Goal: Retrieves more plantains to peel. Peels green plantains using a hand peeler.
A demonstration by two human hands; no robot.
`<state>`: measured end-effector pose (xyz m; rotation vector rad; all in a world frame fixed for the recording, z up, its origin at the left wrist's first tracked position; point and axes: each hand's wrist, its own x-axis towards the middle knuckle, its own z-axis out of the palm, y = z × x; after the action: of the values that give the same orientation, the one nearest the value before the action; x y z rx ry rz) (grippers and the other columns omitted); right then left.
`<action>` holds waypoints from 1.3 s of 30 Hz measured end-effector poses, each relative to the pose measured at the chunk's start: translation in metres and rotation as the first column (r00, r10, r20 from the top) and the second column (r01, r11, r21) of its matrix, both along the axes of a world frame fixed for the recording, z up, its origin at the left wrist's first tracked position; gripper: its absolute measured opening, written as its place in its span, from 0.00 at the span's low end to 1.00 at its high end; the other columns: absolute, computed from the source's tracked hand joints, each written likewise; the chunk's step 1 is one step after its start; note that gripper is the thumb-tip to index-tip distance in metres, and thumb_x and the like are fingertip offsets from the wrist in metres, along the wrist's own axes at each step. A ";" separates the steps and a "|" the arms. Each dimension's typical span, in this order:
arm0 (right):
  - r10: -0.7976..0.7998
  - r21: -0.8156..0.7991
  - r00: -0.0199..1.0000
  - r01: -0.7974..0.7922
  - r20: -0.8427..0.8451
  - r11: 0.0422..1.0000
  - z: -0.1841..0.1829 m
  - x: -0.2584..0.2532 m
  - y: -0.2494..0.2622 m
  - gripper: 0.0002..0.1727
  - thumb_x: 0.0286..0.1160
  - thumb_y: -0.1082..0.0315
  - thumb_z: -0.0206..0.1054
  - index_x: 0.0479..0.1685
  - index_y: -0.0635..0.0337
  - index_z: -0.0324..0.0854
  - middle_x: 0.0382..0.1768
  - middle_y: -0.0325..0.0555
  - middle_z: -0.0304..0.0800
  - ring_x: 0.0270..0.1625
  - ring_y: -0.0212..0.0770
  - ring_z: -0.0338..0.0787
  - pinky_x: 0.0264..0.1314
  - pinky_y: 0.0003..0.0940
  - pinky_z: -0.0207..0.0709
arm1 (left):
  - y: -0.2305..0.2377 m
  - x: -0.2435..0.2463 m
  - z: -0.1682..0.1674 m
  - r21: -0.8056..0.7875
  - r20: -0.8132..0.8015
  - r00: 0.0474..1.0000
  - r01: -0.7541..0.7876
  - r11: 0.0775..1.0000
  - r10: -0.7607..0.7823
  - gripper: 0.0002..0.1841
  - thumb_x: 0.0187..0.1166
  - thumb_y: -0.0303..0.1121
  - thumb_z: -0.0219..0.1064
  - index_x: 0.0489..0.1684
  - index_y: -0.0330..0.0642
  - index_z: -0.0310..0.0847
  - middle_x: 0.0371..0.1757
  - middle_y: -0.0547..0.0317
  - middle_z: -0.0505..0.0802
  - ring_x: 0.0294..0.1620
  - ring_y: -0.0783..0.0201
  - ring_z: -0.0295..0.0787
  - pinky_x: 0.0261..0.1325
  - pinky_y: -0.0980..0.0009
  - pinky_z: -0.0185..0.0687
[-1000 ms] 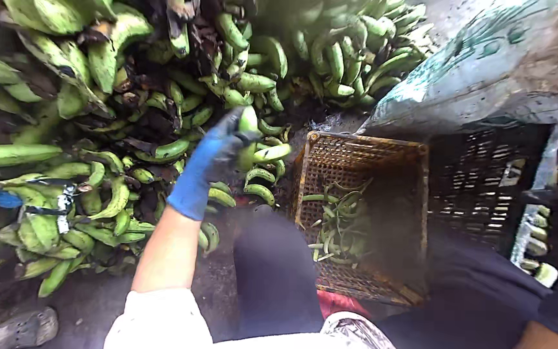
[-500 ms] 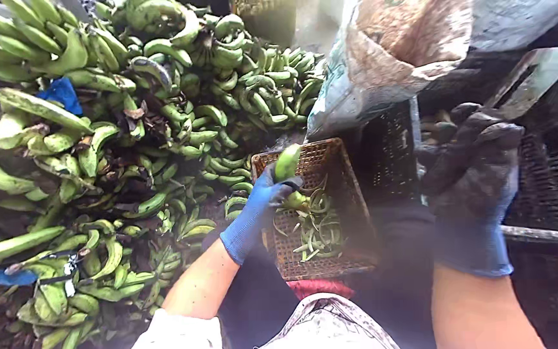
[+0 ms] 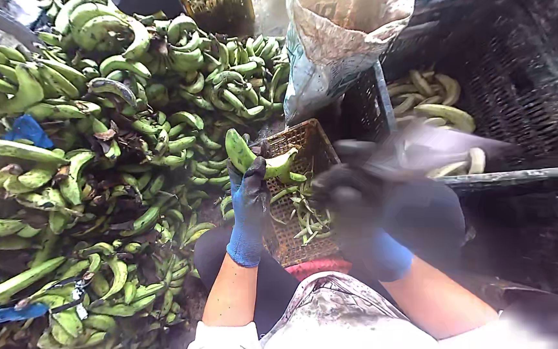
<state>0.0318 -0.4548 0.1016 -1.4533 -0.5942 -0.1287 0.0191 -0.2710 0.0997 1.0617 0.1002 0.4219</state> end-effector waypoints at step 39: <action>-0.211 -0.502 0.828 0.495 0.519 0.709 0.005 0.115 0.012 0.29 0.79 0.38 0.62 0.71 0.45 0.85 0.65 0.60 0.86 0.65 0.62 0.85 0.66 0.70 0.70 | 0.014 0.051 0.006 -0.085 -0.152 0.972 0.166 0.983 -0.177 0.21 0.93 0.50 0.45 0.73 0.54 0.74 0.55 0.56 0.90 0.49 0.63 0.90 0.52 0.63 0.90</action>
<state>0.1466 -0.4428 0.1067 -2.2221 -0.7356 -0.6357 0.0696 -0.2571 0.1055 1.0229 0.1631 0.1756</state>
